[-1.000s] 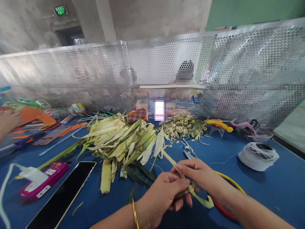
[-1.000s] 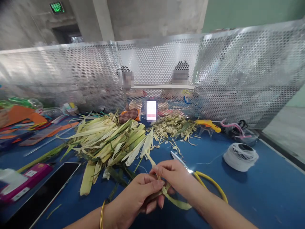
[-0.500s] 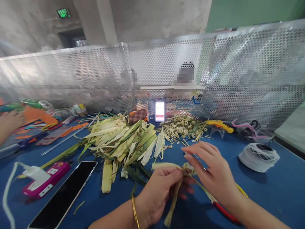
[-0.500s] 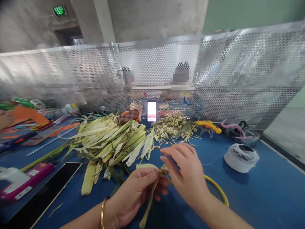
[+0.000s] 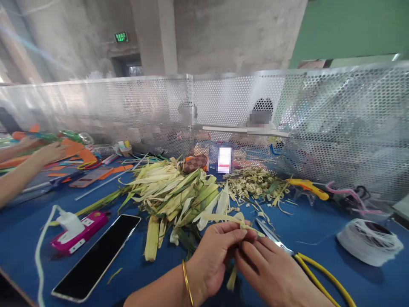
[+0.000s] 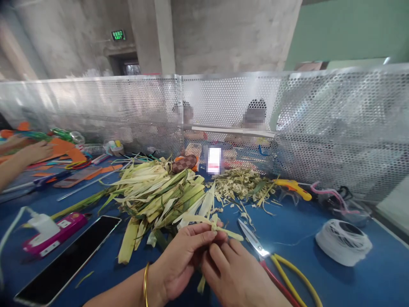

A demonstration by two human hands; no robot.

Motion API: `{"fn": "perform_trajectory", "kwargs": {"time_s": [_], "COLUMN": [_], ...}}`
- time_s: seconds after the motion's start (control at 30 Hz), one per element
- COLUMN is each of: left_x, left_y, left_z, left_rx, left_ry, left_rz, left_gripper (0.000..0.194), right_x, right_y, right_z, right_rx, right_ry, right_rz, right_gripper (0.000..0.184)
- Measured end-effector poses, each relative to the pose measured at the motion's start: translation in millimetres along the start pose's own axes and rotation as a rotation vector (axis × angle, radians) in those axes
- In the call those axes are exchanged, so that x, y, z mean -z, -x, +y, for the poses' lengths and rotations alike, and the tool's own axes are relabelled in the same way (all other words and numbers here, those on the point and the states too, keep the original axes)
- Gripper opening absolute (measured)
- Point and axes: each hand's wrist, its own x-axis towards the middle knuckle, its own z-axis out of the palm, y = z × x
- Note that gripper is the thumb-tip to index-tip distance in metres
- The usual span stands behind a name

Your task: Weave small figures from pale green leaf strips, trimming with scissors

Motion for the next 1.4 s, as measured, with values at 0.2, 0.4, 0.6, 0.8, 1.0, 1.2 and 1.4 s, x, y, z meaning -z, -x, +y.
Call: {"fn": "perform_trajectory", "kwargs": {"time_s": [0.2, 0.4, 0.6, 0.8, 1.0, 1.2, 1.4], "left_x": [-0.6, -0.2, 1.1, 4.6, 3.8, 6.1, 11.1], "left_y": [1, 1, 0, -1, 0, -8, -17], "left_z": [2, 1, -1, 8, 11, 7, 0], "left_rx": [-0.011, -0.033, -0.023, -0.134, -0.172, -0.259, -0.366], "left_ry": [0.006, 0.004, 0.029, -0.09, -0.113, -0.238, -0.334], "left_rz": [0.021, 0.044, 0.06, 0.066, 0.069, 0.154, 0.183], "left_gripper": [0.027, 0.026, 0.028, 0.027, 0.022, 0.025, 0.028], "right_x": [7, 13, 20, 15, 0, 6, 19], "right_y": [-1, -2, -4, 4, 16, 8, 3], "right_z": [-1, 0, -3, 13, 26, 18, 19], "right_rx": [-0.081, -0.094, -0.074, -0.201, -0.637, -0.643, -0.65], "right_ry": [-0.251, -0.356, -0.362, -0.209, -0.318, -0.474, -0.629], "right_rz": [0.161, 0.15, 0.063, 0.192, -0.04, -0.161, -0.336], "right_gripper": [0.037, 0.038, 0.04, 0.022, 0.018, 0.022, 0.022]}}
